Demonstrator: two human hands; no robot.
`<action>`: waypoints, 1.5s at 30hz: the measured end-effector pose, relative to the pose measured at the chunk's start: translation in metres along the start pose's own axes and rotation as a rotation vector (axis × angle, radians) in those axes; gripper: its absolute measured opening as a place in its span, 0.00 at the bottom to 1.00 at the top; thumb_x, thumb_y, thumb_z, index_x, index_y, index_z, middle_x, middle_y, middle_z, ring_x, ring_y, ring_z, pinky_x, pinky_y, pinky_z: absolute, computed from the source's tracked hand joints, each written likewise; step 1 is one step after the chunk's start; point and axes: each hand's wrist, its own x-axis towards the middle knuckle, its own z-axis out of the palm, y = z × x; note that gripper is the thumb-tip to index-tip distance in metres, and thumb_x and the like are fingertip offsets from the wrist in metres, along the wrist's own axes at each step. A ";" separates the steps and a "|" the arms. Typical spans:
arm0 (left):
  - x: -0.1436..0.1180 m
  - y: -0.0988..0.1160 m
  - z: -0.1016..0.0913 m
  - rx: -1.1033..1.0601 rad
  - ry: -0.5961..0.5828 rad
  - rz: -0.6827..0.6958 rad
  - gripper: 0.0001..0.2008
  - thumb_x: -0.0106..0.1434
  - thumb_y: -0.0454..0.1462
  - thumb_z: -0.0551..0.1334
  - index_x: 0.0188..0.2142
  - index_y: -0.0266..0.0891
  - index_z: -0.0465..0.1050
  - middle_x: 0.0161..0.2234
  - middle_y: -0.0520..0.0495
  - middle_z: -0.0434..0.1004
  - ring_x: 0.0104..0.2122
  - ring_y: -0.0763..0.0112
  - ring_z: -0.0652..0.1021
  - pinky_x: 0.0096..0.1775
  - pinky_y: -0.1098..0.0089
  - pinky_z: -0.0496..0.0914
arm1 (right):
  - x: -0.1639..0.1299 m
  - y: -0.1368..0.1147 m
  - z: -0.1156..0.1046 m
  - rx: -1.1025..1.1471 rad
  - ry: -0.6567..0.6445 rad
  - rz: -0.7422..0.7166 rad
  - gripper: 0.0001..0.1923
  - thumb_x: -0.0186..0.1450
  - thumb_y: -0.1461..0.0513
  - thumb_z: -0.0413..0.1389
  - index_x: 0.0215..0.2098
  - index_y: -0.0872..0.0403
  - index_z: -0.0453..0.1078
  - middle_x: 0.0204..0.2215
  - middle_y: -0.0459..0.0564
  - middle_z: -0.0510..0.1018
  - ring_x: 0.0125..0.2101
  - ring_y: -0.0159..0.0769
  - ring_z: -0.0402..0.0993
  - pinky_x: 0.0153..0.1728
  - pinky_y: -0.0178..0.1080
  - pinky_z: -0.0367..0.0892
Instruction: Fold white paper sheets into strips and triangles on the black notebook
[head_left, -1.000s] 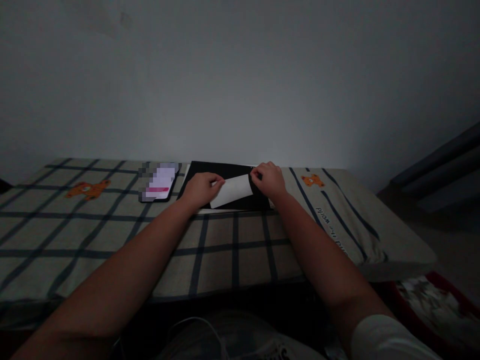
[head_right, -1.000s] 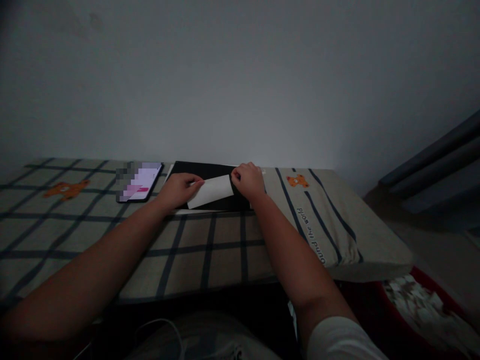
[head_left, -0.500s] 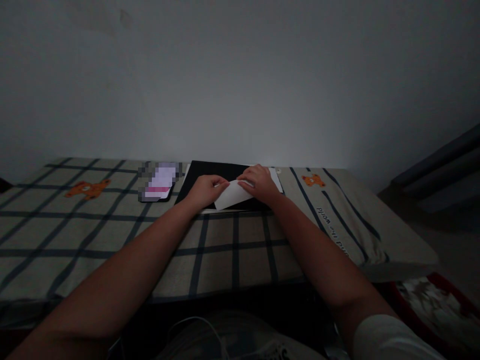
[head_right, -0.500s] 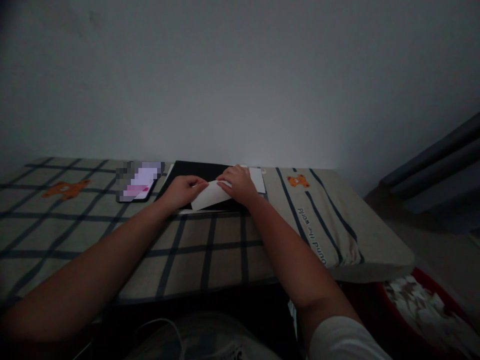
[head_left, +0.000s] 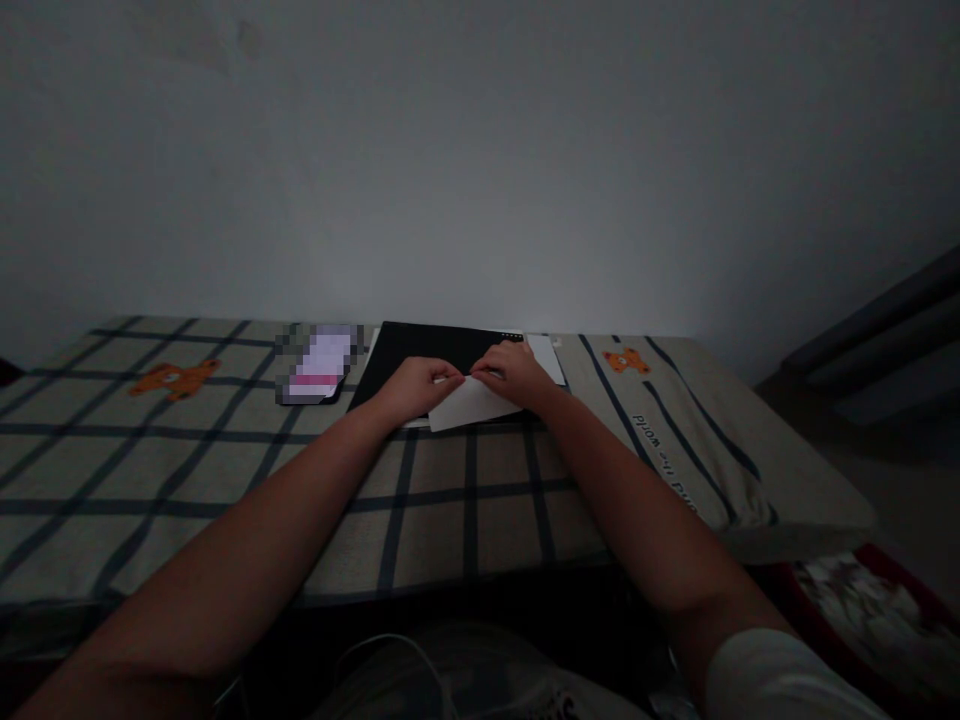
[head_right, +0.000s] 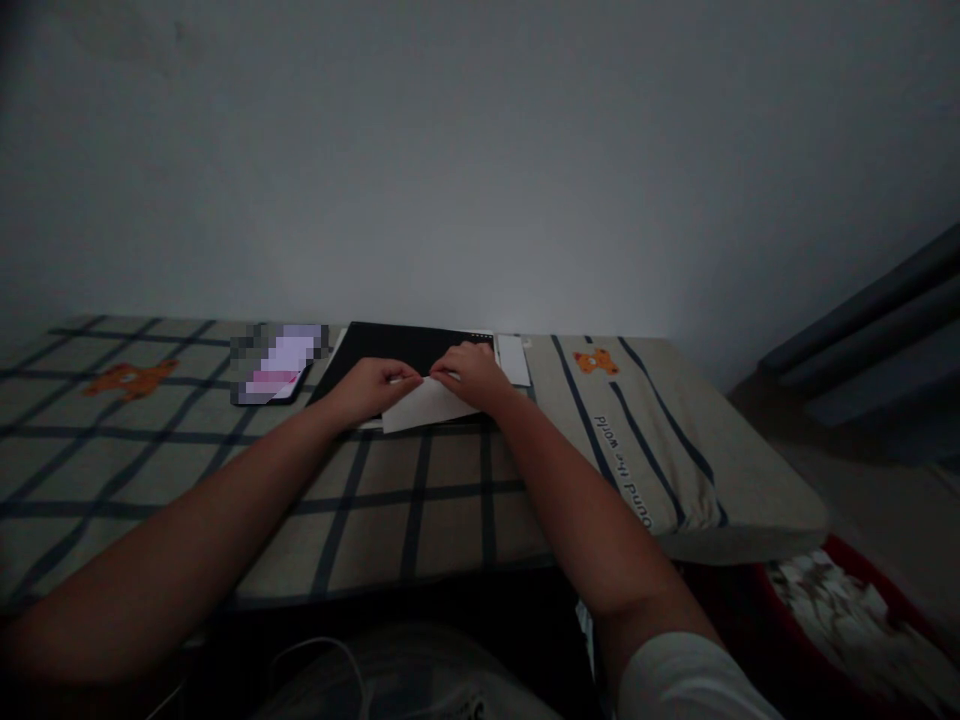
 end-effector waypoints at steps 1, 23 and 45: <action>0.000 0.000 0.000 -0.005 -0.007 0.005 0.16 0.60 0.46 0.58 0.33 0.37 0.79 0.30 0.49 0.80 0.30 0.70 0.75 0.33 0.72 0.65 | 0.000 -0.001 0.000 0.008 -0.003 -0.004 0.10 0.67 0.58 0.53 0.38 0.51 0.76 0.38 0.49 0.79 0.42 0.39 0.67 0.45 0.43 0.52; 0.002 -0.006 -0.001 -0.103 -0.044 -0.072 0.18 0.58 0.49 0.59 0.32 0.37 0.79 0.26 0.49 0.79 0.26 0.71 0.74 0.26 0.73 0.63 | 0.000 -0.004 0.001 0.104 -0.043 0.031 0.09 0.66 0.59 0.54 0.37 0.53 0.75 0.35 0.48 0.79 0.40 0.36 0.69 0.43 0.40 0.54; -0.001 -0.003 0.001 0.396 0.028 0.221 0.15 0.65 0.46 0.55 0.36 0.41 0.77 0.37 0.45 0.78 0.40 0.62 0.75 0.38 0.66 0.66 | 0.002 -0.008 0.007 0.096 -0.061 0.023 0.07 0.65 0.60 0.55 0.36 0.53 0.75 0.33 0.48 0.78 0.38 0.35 0.69 0.41 0.39 0.54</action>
